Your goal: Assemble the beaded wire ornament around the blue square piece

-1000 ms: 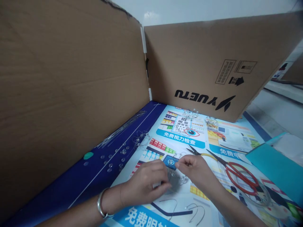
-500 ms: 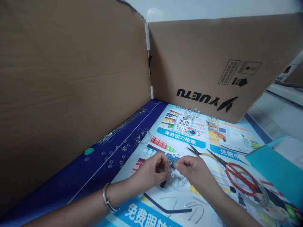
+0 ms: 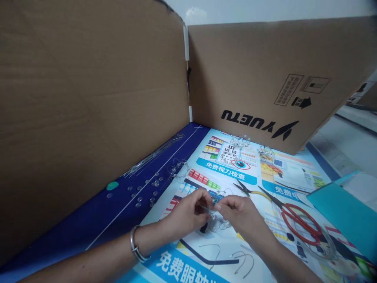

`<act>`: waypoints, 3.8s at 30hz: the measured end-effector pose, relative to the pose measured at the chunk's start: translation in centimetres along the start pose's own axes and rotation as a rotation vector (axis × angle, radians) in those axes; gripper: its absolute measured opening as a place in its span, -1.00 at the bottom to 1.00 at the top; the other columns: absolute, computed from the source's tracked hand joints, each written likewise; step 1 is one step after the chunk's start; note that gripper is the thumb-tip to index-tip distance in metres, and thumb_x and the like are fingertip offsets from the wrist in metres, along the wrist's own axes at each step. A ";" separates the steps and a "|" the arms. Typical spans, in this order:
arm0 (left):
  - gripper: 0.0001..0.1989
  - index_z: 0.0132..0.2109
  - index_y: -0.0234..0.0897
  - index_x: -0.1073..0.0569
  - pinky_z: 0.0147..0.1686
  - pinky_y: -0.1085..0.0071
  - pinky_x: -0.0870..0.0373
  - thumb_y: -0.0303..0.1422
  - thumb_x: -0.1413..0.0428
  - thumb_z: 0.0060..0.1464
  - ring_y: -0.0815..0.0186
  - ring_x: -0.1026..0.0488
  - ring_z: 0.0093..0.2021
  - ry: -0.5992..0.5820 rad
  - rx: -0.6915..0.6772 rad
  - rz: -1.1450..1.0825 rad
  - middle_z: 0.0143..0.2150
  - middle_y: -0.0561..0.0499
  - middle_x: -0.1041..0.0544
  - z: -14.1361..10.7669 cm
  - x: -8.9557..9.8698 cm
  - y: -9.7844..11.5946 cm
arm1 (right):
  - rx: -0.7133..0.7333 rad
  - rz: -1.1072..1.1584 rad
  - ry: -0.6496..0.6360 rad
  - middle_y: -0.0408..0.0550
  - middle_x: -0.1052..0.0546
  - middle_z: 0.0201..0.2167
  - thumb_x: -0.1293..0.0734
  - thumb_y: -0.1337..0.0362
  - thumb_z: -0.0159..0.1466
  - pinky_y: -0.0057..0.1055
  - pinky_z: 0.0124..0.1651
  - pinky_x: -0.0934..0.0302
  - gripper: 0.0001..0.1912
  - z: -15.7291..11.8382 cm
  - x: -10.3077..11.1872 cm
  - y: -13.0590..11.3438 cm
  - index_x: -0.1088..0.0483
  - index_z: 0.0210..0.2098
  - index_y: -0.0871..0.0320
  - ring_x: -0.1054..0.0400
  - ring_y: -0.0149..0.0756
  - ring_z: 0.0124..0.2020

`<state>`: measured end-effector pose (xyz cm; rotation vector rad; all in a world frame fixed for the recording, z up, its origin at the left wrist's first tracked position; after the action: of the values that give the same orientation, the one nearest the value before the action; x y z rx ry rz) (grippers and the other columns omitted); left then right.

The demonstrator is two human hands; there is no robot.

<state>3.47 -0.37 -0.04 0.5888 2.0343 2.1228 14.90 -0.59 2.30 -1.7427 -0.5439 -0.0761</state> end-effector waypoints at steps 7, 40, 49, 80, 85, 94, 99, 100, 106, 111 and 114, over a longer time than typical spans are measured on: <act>-0.73 -0.25 -0.26 -0.26 -0.41 0.52 -0.23 -0.60 -0.06 -0.15 0.45 -0.29 -0.38 0.004 -0.006 0.049 -0.33 0.10 -0.34 0.0 0.2 -0.1 | -0.020 -0.045 0.033 -0.25 -0.18 -0.70 -0.24 0.15 0.12 -0.58 -0.65 0.13 -0.75 0.1 0.3 0.4 -0.34 -0.55 0.20 0.01 -0.54 -0.68; -0.72 -0.25 -0.26 -0.19 -0.43 0.52 -0.22 -0.61 -0.03 -0.14 0.46 -0.26 -0.41 -0.010 -0.032 0.006 -0.35 0.10 -0.31 0.1 0.5 0.3 | -0.029 -0.094 0.070 -0.22 -0.27 -0.68 -0.22 0.20 0.11 -0.58 -0.64 0.09 -0.80 -0.1 0.6 0.8 -0.38 -0.52 0.18 -0.05 -0.54 -0.68; -0.70 -0.19 -0.28 -0.20 -0.38 0.49 -0.24 -0.59 -0.03 -0.10 0.42 -0.30 -0.36 -0.001 -0.025 -0.042 -0.33 0.06 -0.35 0.1 0.6 0.1 | 0.003 -0.098 0.053 -0.25 -0.20 -0.71 -0.21 0.16 0.13 -0.57 -0.64 0.13 -0.75 -0.2 0.3 0.6 -0.37 -0.53 0.18 -0.02 -0.53 -0.68; -0.70 -0.14 -0.28 -0.24 -0.35 0.47 -0.25 -0.53 -0.07 -0.07 0.41 -0.31 -0.35 -0.003 -0.019 -0.074 -0.32 0.04 -0.35 0.3 0.5 -0.5 | 0.471 -0.775 0.225 -0.13 -0.42 -0.47 -0.13 0.32 0.22 -0.48 -0.47 -0.02 -0.79 -2.4 -1.5 -2.9 -0.39 -0.41 0.11 -0.28 -0.40 -0.51; -0.69 -0.14 -0.27 -0.23 -0.37 0.46 -0.25 -0.52 -0.07 -0.07 0.40 -0.31 -0.35 -0.024 -0.002 -0.092 -0.30 0.04 -0.35 0.2 0.3 -0.6 | 0.760 -1.030 0.393 -0.08 -0.42 -0.48 -0.16 0.40 0.18 -0.41 -0.49 0.01 -0.79 -4.1 -3.0 -3.7 -0.40 -0.27 0.16 -0.25 -0.35 -0.57; -0.71 -0.15 -0.27 -0.24 -0.34 0.43 -0.25 -0.38 -0.11 -0.05 0.38 -0.28 -0.33 -0.060 0.059 -0.192 -0.30 0.03 -0.32 -0.2 0.1 1.3 | 0.861 -1.248 0.376 -0.04 -0.37 -0.52 -0.19 0.47 0.12 -0.35 -0.48 0.01 -0.81 -4.5 -4.6 -3.4 -0.37 -0.29 0.22 -0.21 -0.28 -0.52; -0.72 -0.17 -0.28 -0.24 -0.38 0.44 -0.24 -0.31 -0.10 -0.04 0.41 -0.26 -0.39 -0.050 0.079 -0.230 -0.35 0.05 -0.30 -0.1 -0.1 1.4 | 0.856 -1.280 0.323 -0.02 -0.38 -0.48 -0.24 0.43 0.11 -0.33 -0.46 0.00 -0.82 -4.4 -5.3 -3.1 -0.36 -0.27 0.21 -0.21 -0.26 -0.49; -0.73 -0.18 -0.28 -0.23 -0.38 0.44 -0.24 -0.31 -0.10 -0.03 0.41 -0.26 -0.40 -0.049 0.083 -0.232 -0.36 0.06 -0.30 0.0 -0.1 1.4 | 0.854 -1.282 0.323 -0.01 -0.39 -0.47 -0.25 0.42 0.12 -0.32 -0.46 -0.01 -0.80 -4.5 -5.3 -3.2 -0.36 -0.24 0.23 -0.22 -0.26 -0.48; -0.76 -0.21 -0.30 -0.23 -0.38 0.45 -0.21 -0.31 -0.09 -0.02 0.40 -0.24 -0.40 -0.019 0.090 -0.203 -0.40 0.07 -0.28 0.0 0.3 1.3 | 0.863 -1.156 0.354 -0.06 -0.37 -0.50 -0.20 0.38 0.20 -0.34 -0.42 0.00 -0.85 -4.5 -4.0 -3.9 -0.38 -0.27 0.20 -0.22 -0.29 -0.47; -0.78 -0.23 -0.29 -0.23 -0.45 0.50 -0.15 -0.32 -0.08 -0.01 0.44 -0.22 -0.44 -0.014 0.088 -0.197 -0.42 0.09 -0.27 0.2 0.3 0.7 | 0.784 -1.077 0.411 -0.08 -0.36 -0.48 -0.18 0.38 0.20 -0.35 -0.38 0.02 -0.85 -3.7 -1.7 -3.8 -0.38 -0.33 0.16 -0.21 -0.30 -0.44; -0.81 -0.24 -0.29 -0.22 -0.48 0.52 -0.11 -0.32 -0.06 0.02 0.46 -0.19 -0.47 -0.016 0.084 -0.207 -0.43 0.10 -0.27 0.3 0.3 0.3 | 0.700 -1.070 0.416 -0.10 -0.35 -0.48 -0.17 0.39 0.20 -0.35 -0.38 0.05 -0.84 -2.9 -0.6 -3.4 -0.38 -0.37 0.13 -0.17 -0.31 -0.46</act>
<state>3.34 0.01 0.36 0.3851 2.0845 1.9183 13.67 -2.99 5.89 -0.5888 -0.9860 -0.8682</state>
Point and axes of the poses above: each hand's wrist, its own z-axis towards the middle knuckle, its own x-axis out of the back of the hand, y = z × x, the point moved 9 cm from there along z, towards the middle knuckle
